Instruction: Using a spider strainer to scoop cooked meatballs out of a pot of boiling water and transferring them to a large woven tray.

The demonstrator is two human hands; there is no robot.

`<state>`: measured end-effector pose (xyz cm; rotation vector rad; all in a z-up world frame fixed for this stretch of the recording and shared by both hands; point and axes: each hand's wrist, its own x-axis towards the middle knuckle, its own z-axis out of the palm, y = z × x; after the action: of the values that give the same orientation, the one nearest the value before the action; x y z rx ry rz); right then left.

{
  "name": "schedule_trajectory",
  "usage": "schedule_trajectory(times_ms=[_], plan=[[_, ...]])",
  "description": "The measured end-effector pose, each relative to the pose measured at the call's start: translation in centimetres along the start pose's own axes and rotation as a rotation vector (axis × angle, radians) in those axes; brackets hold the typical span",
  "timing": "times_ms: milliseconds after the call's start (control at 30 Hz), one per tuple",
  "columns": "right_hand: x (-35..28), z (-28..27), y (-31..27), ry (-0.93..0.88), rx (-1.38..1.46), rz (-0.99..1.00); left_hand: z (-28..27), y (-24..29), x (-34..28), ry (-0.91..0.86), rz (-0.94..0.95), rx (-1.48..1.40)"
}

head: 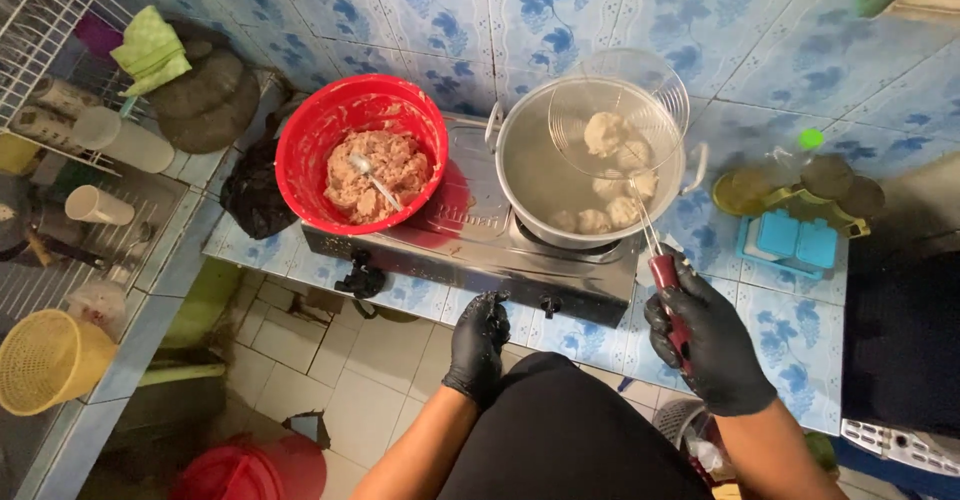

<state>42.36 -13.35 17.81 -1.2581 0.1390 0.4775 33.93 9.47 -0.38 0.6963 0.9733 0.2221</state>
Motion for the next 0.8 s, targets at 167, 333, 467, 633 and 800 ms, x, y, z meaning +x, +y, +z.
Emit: schedule_trajectory(times_ms=[167,333,467,633,800], plan=[[1.2,-0.5,2.4,0.015,-0.02,0.029,0.5,0.2,-0.4,-0.023,0.003,-0.03],[1.1,-0.6,2.7,0.053,0.009,0.069,1.1,0.6,0.1,-0.068,0.0,0.002],[0.2,-0.3,2.8,0.071,0.006,0.084,2.0,0.6,0.3,-0.087,-0.011,0.03],[-0.1,-0.9,4.3,0.075,-0.047,0.06,3.9,1.9,-0.9,-0.097,-0.045,0.1],[-1.4,-0.2,5.0,0.09,-0.031,0.085,2.7,-0.7,3.5,-0.151,-0.081,0.16]])
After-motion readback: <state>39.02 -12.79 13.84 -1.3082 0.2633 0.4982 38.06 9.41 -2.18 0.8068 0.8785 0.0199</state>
